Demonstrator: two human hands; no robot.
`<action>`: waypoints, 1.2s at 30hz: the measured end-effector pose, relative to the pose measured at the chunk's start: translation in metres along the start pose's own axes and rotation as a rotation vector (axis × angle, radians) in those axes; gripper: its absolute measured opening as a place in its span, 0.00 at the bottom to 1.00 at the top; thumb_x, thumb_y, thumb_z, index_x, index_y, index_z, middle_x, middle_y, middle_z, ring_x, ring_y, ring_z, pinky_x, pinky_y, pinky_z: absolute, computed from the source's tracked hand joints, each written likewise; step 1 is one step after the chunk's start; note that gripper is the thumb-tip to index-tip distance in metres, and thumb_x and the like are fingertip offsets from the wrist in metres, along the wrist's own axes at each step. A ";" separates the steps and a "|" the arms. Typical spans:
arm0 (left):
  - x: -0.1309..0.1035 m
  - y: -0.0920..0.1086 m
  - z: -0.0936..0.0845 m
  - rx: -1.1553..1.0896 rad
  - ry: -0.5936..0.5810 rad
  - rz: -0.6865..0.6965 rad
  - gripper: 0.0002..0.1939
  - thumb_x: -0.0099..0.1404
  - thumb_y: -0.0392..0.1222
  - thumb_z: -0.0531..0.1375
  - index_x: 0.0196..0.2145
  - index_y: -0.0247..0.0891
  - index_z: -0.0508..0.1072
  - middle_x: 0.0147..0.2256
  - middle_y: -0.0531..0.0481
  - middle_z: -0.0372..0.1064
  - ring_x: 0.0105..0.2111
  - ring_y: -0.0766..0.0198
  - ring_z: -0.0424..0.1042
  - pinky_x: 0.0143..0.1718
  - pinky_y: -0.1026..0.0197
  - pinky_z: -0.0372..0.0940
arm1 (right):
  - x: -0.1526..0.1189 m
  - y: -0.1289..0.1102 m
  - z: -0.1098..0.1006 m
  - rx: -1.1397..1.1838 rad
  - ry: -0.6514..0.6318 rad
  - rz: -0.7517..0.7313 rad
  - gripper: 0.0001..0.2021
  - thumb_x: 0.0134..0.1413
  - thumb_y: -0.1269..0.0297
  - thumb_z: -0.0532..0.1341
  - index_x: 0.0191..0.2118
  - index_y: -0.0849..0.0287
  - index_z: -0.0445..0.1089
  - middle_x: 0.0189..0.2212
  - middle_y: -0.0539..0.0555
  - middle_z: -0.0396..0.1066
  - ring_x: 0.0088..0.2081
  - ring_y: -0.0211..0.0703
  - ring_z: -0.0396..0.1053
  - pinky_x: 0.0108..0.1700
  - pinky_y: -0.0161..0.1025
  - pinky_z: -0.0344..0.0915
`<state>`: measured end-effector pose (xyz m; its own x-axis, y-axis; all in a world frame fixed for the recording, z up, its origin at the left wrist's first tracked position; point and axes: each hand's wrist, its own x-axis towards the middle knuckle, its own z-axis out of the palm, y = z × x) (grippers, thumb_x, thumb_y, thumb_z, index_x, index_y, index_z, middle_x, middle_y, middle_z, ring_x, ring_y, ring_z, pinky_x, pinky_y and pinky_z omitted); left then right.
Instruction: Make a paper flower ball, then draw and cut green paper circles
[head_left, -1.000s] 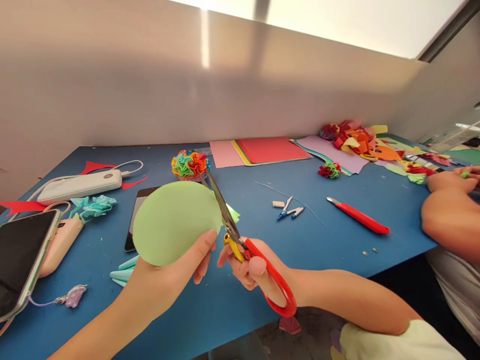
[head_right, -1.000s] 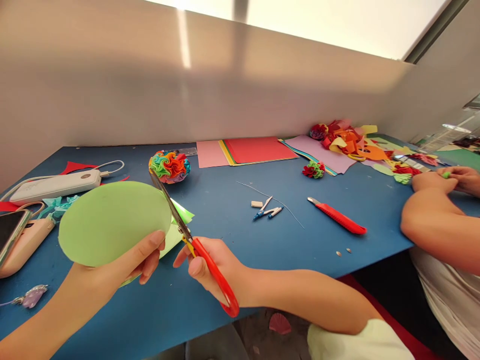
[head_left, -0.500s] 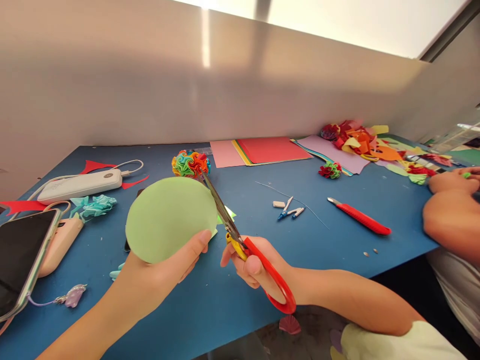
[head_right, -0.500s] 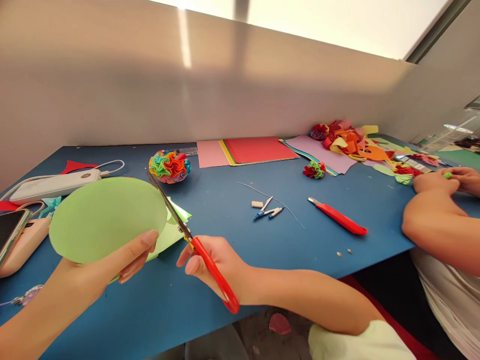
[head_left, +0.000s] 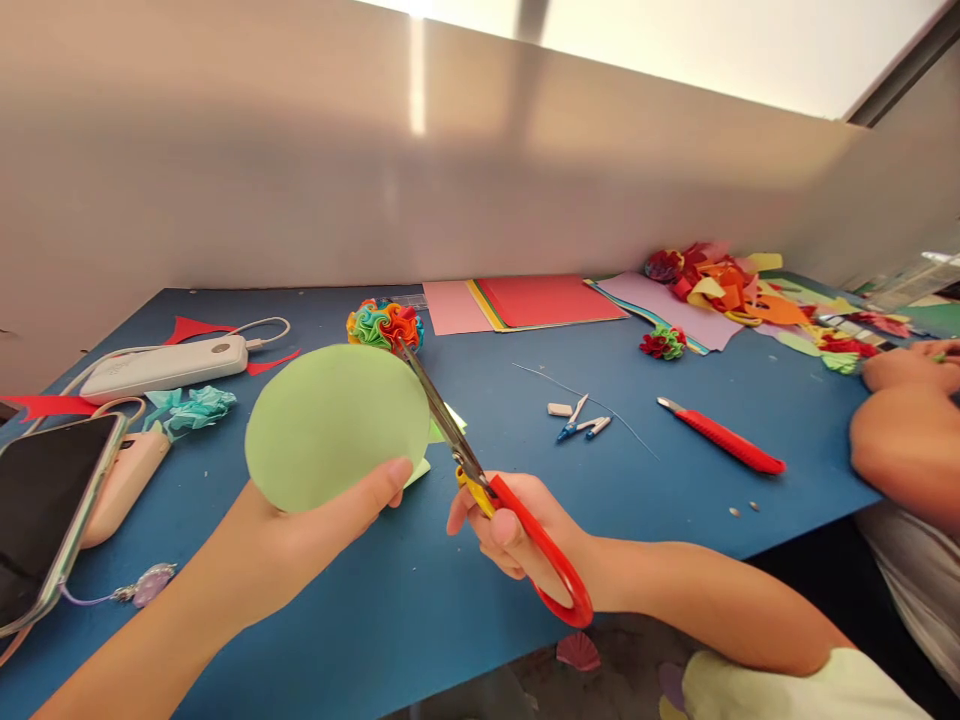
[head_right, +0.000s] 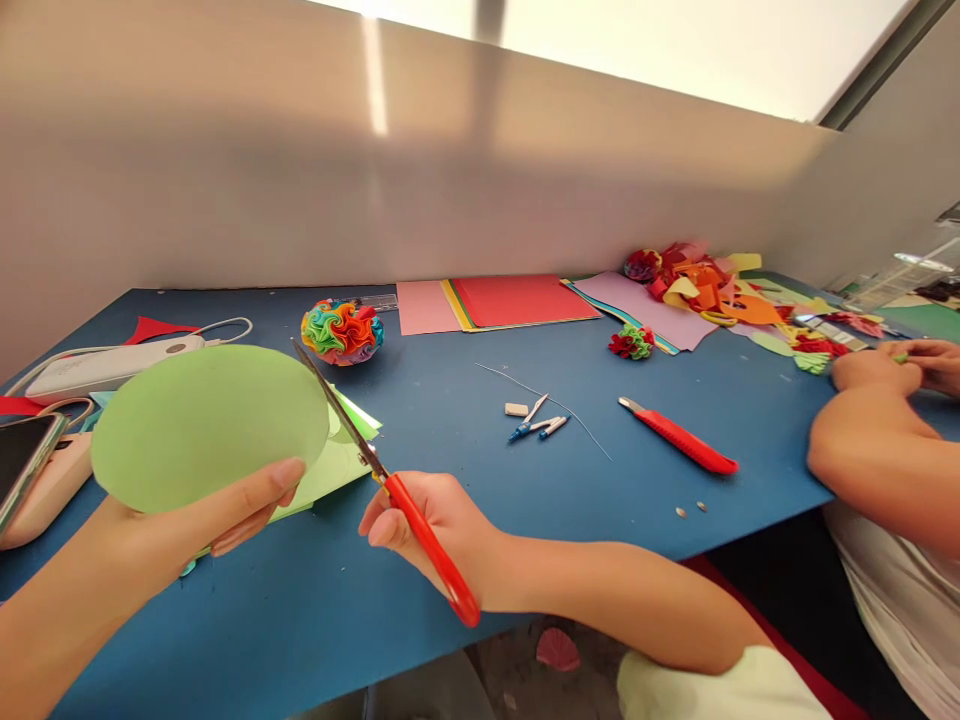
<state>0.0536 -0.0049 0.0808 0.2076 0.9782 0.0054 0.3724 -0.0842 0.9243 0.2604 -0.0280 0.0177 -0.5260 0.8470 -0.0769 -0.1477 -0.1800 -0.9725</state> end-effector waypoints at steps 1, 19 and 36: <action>0.001 0.000 0.000 0.001 -0.005 0.003 0.12 0.55 0.51 0.63 0.21 0.42 0.69 0.15 0.57 0.55 0.17 0.68 0.56 0.16 0.65 0.51 | 0.000 -0.003 0.001 -0.010 0.002 0.009 0.31 0.44 0.34 0.60 0.33 0.63 0.65 0.17 0.41 0.50 0.19 0.27 0.43 0.21 0.32 0.42; 0.006 -0.001 0.005 0.014 -0.045 -0.054 0.14 0.55 0.53 0.61 0.22 0.41 0.70 0.13 0.59 0.51 0.16 0.69 0.53 0.20 0.66 0.56 | 0.026 -0.009 -0.031 -0.324 0.337 -0.031 0.26 0.49 0.36 0.57 0.31 0.59 0.61 0.17 0.41 0.46 0.18 0.29 0.43 0.20 0.32 0.42; 0.015 -0.035 0.009 0.668 -0.081 0.785 0.13 0.54 0.29 0.50 0.19 0.42 0.50 0.18 0.56 0.47 0.19 0.66 0.46 0.20 0.62 0.44 | 0.041 -0.015 -0.075 -1.444 0.406 0.136 0.13 0.56 0.56 0.58 0.37 0.63 0.68 0.36 0.61 0.69 0.37 0.49 0.67 0.34 0.39 0.60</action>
<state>0.0520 0.0111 0.0451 0.6600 0.5885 0.4671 0.5267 -0.8057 0.2709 0.3040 0.0475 0.0126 -0.1713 0.9852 -0.0003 0.9373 0.1628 -0.3083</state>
